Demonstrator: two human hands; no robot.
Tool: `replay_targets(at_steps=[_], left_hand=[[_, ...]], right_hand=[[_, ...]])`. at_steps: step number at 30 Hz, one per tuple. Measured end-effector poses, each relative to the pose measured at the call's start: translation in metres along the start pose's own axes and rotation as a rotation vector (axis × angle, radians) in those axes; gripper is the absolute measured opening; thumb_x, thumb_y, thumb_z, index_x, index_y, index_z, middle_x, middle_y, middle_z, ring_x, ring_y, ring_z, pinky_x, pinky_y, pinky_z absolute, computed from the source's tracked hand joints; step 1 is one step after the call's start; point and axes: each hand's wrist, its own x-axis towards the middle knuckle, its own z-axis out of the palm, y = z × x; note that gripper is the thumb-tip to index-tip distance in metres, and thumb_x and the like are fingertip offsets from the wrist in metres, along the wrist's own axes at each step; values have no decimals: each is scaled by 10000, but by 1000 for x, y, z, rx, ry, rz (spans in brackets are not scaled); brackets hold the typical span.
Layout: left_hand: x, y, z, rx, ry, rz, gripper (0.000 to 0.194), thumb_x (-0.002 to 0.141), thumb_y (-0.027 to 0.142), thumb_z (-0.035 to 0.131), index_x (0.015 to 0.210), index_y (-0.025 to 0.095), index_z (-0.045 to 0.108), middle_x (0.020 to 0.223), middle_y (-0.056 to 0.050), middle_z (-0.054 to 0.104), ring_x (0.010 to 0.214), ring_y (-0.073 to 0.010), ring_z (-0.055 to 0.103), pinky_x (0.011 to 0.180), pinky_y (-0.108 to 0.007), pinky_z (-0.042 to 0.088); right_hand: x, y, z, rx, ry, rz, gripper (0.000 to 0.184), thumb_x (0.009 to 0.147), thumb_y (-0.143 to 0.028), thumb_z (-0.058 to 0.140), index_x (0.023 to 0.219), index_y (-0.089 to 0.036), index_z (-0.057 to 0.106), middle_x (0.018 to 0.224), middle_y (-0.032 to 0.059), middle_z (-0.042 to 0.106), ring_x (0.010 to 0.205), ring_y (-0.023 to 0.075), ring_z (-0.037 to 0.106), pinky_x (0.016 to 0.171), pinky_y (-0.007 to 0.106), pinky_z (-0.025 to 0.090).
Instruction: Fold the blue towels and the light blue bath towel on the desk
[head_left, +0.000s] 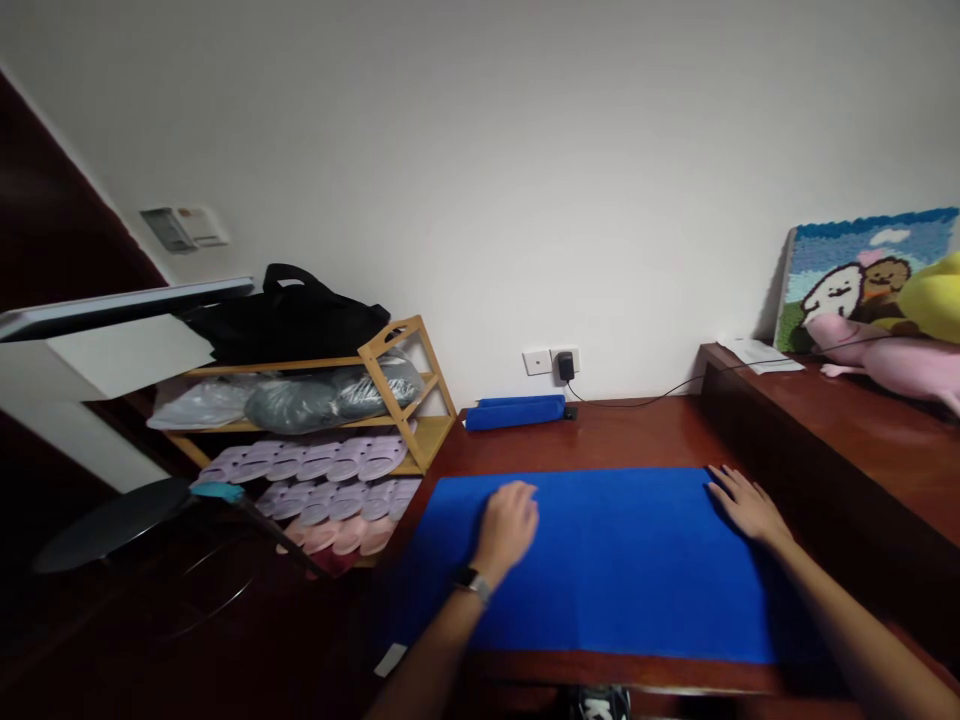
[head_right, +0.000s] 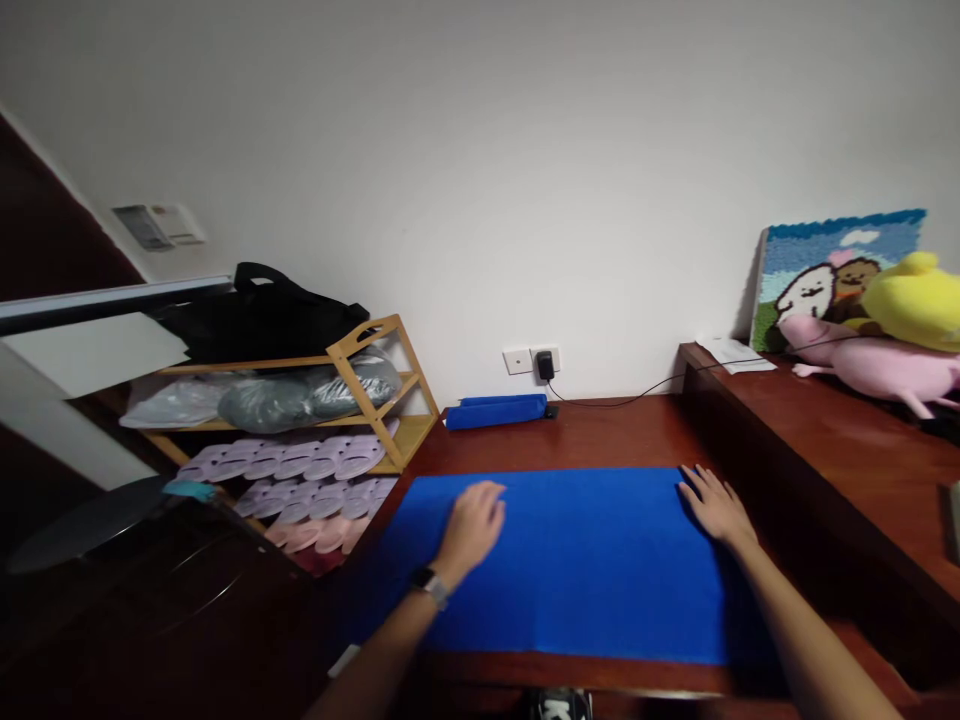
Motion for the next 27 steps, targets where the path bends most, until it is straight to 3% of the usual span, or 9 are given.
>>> replay_targets(at_steps=[3, 6, 8, 11, 16, 20, 23, 27], left_hand=[[-2, 132, 27, -200, -154, 323, 213, 971, 290, 522, 1054, 246, 713, 1008, -59, 725, 960, -229, 646, 881, -376, 493], [-10, 245, 62, -291, -249, 523, 300, 950, 481, 563, 1091, 254, 699, 956, -47, 703, 886, -240, 623, 740, -363, 469], [-11, 296, 83, -286, -294, 616, 358, 890, 524, 613, 1040, 212, 705, 931, -72, 684, 861, -255, 610, 694, -366, 446], [-5, 337, 102, -267, -360, 648, 244, 836, 388, 661, 910, 161, 711, 881, -110, 653, 843, -264, 601, 663, -372, 427], [3, 350, 101, -351, -430, 558, 204, 833, 257, 632, 967, 123, 710, 877, -139, 690, 872, -283, 636, 706, -405, 467], [1, 338, 82, -534, -456, 294, 233, 879, 292, 579, 1047, 189, 704, 922, -131, 760, 809, -272, 684, 701, -392, 491], [-1, 312, 59, -636, -467, 8, 234, 835, 320, 634, 1049, 269, 712, 913, -77, 789, 778, -260, 706, 722, -377, 515], [-5, 250, 17, -750, -447, -254, 214, 770, 273, 668, 979, 269, 711, 930, -46, 798, 833, -235, 729, 754, -323, 540]], right_hand=[[5, 8, -1, 182, 12, 10, 639, 964, -522, 281, 1504, -256, 494, 1630, 33, 392, 1545, 211, 242, 1282, 443, 132], [11, 15, -2, 348, 44, 12, 567, 942, -463, 318, 1375, -258, 623, 1551, 26, 509, 1521, 226, 308, 1274, 460, 182], [14, 20, -2, 389, 58, 2, 546, 929, -447, 334, 1328, -261, 657, 1513, 19, 552, 1501, 226, 352, 1270, 457, 207], [19, 27, 0, 443, 82, -7, 547, 916, -456, 355, 1300, -239, 680, 1492, 30, 571, 1476, 222, 401, 1266, 432, 226], [22, 34, 2, 585, 140, -1, 557, 911, -502, 382, 1257, -208, 705, 1442, 65, 620, 1375, 223, 535, 1209, 374, 345], [17, 34, -3, 654, 191, 5, 514, 837, -540, 493, 1123, -211, 766, 1312, 84, 711, 1278, 264, 618, 1157, 386, 418], [12, 30, -10, 675, 219, 28, 491, 740, -569, 578, 988, -208, 800, 1147, 105, 778, 1149, 314, 690, 1073, 436, 499], [15, 6, -24, 644, 252, 178, 438, 655, -540, 648, 902, -217, 813, 973, 125, 805, 945, 355, 744, 876, 468, 583]])
